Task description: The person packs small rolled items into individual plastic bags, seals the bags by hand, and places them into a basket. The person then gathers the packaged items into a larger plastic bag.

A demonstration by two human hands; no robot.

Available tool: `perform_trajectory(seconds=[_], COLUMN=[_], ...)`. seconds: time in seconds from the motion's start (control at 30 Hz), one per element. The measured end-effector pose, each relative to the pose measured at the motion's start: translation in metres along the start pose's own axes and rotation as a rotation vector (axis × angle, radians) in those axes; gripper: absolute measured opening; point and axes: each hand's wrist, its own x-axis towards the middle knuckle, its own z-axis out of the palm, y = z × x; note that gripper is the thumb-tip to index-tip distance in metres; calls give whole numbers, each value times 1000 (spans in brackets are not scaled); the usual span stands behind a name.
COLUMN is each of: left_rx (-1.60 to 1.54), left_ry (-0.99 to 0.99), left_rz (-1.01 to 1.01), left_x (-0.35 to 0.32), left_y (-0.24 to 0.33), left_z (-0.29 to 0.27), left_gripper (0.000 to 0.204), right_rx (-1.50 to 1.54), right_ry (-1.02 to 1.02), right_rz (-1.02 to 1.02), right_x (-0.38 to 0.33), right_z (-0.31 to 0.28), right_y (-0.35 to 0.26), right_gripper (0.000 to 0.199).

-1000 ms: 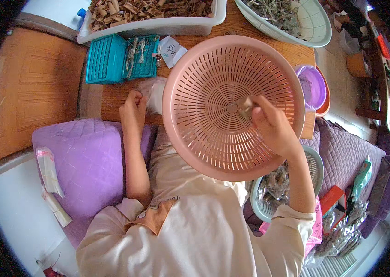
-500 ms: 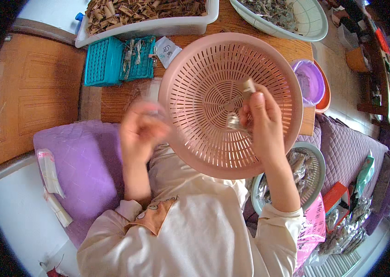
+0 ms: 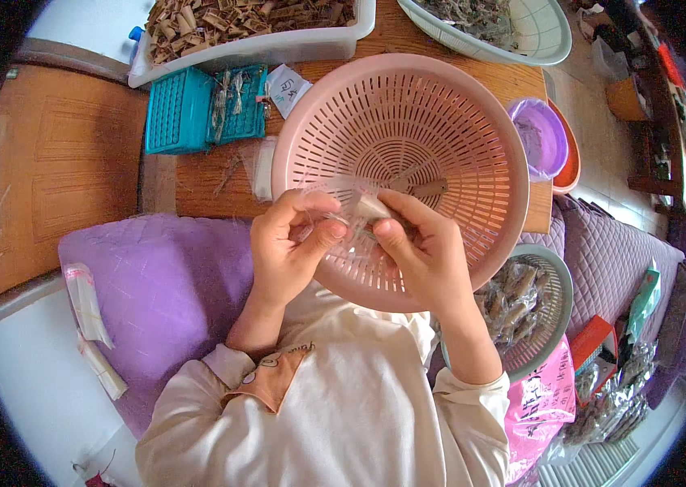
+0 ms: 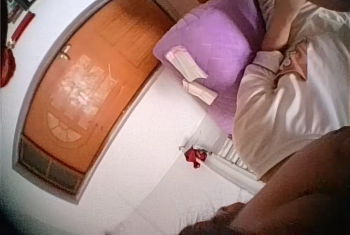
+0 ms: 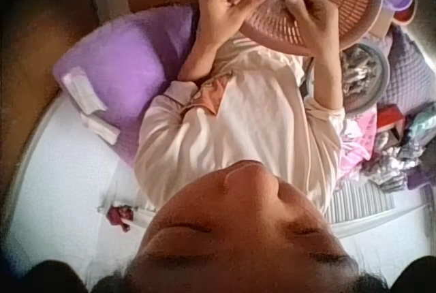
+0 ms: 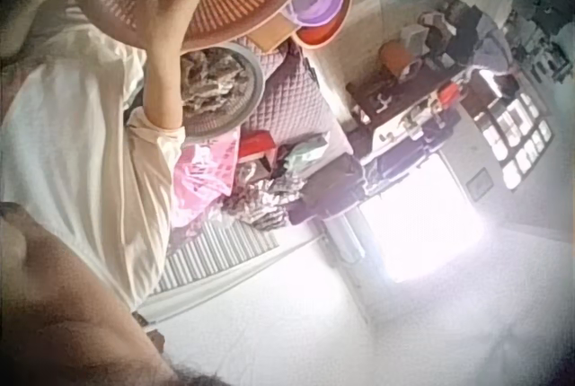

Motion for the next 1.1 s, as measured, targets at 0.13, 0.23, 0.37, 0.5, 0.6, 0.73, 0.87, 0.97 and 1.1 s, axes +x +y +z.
perform_trajectory(seconds=[0.13, 0.23, 0.37, 0.5, 0.6, 0.73, 0.87, 0.97, 1.1], left_rx=[-21, 30, 110, 187, 245, 229, 281, 289, 173], left_ry=[34, -22, -20, -103, -126, -134, -152, -178, -177], left_rz=[-40, -73, 35, -39, -5, -23, -48, -36, -40], left_x=[1, 1, 0, -2, -3, -5, -3, -3, 0], left_y=[3, 3, -2, 11, 15, 16, 22, 21, 18], left_z=[0, -7, -10, -10, -12, -13, -12, -11, -6], left_gripper=[27, 31, 34, 34, 35, 35, 35, 36, 39], right_rx=[25, -60, -122, -133, -420, -476, -531, -667, -584], right_ry=[102, 182, 286, 331, 331, 274, 188, 93, 78], right_rz=[-140, -245, -327, -460, -487, -419, -405, -459, -387], right_x=[0, -3, -19, -23, -18, -10, -6, 1, 4], right_z=[-12, -29, -27, -11, -12, -10, -9, -13, -8], right_y=[0, -12, -38, -53, -58, -65, -65, -65, -68], right_gripper=[26, 29, 32, 24, 24, 22, 22, 22, 20])
